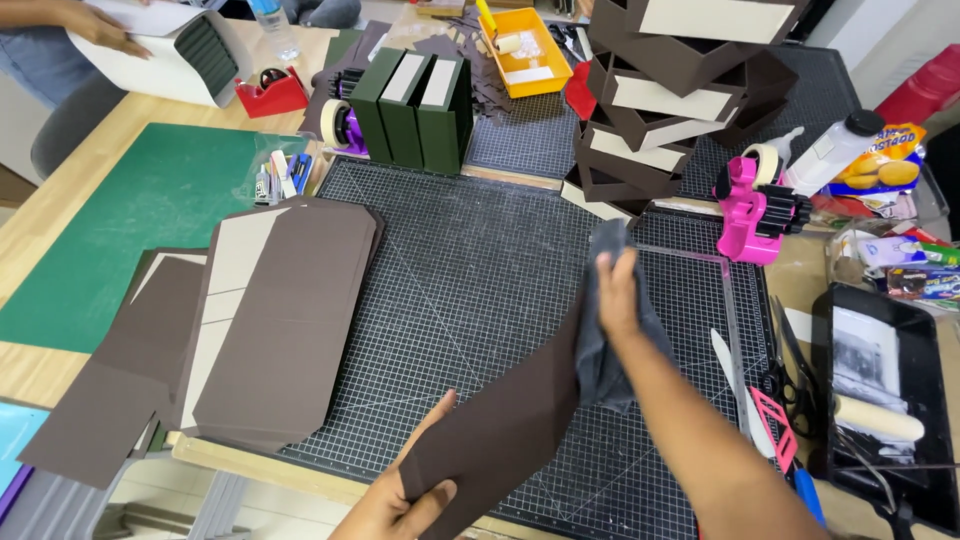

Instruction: The person uses a red squeegee to smooth down the edges of a brown folder, then applies adhesive using a roller to the edge of the folder's inner panel.

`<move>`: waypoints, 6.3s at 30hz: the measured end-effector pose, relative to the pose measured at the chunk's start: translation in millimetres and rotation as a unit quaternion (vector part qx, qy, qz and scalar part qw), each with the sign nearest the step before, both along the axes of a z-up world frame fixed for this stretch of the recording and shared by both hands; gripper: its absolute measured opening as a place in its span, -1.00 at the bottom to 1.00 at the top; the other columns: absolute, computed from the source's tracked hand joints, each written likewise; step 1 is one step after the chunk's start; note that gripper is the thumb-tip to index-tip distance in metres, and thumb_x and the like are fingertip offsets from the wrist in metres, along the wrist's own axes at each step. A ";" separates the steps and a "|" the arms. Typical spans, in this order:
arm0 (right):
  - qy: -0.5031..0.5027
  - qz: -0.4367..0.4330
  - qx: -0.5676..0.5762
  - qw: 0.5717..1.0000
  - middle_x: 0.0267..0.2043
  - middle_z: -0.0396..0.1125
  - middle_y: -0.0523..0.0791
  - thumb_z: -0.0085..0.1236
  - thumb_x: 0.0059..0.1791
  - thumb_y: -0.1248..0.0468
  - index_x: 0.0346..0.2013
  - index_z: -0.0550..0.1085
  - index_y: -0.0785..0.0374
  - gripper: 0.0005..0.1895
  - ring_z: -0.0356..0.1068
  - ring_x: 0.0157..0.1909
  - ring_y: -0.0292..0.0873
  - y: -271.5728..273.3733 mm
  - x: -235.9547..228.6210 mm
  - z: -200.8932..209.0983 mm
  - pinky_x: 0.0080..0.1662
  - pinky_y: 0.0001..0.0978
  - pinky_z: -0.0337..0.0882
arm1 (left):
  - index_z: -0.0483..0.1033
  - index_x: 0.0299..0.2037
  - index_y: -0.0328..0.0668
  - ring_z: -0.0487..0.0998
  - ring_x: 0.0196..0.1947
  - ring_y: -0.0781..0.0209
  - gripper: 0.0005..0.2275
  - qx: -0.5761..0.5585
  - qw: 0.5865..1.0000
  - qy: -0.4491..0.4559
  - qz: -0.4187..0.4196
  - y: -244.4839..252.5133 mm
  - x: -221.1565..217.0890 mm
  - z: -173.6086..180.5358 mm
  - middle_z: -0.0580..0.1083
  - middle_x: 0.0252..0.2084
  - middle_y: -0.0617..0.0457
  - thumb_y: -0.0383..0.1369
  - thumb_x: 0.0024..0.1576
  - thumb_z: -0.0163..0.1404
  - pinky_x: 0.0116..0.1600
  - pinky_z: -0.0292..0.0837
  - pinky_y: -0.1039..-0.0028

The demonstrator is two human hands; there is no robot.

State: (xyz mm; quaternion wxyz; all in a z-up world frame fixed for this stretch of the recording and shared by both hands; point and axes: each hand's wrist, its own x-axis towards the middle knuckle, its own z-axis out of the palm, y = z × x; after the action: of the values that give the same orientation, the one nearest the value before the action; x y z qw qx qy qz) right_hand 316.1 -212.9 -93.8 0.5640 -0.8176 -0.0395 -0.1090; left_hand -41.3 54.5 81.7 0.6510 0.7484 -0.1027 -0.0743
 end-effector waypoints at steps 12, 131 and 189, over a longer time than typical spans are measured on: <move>-0.169 -0.133 -0.136 0.967 -0.03 0.37 0.28 -0.35 0.27 -0.05 0.15 0.12 0.31 -0.55 0.38 -0.06 0.41 -144.5 40.6 89.5 -0.05 0.19 0.31 | 0.47 0.29 0.02 0.09 0.55 0.11 -0.61 -0.030 0.995 0.067 0.063 34.6 1.8 -5.1 -0.20 0.63 0.15 -0.43 0.23 -0.09 0.47 0.18 0.09; -0.064 -0.125 -0.357 0.924 -0.18 0.43 -0.10 0.14 0.03 0.03 0.36 0.39 -0.16 -0.43 0.53 -0.24 0.12 38.0 -255.7 114.9 -0.32 -0.03 0.55 | 0.21 0.45 -0.19 0.68 -0.16 -0.13 -0.03 0.222 0.936 0.069 -0.265 -37.9 205.9 -45.8 0.64 -0.17 -0.19 -0.21 -0.23 0.45 -0.18 0.63 0.22; -0.023 0.058 -0.241 0.968 0.00 0.41 -0.06 -0.02 0.06 0.00 0.06 0.48 0.06 -0.64 0.48 -0.11 -0.03 148.7 -305.9 126.6 -0.24 -0.16 0.49 | 0.57 0.09 -0.23 0.13 0.50 -0.26 -0.75 0.039 0.986 -0.148 -0.068 78.4 60.8 -101.5 0.00 0.54 -0.17 -0.35 0.28 -0.04 0.47 0.20 -0.10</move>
State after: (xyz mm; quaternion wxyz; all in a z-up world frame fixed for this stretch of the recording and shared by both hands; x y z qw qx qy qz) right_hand 10.2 -64.2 32.9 0.3542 -0.9231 -0.1252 -0.0823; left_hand 19.5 132.9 -19.8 0.5928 0.7670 -0.2454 -0.0107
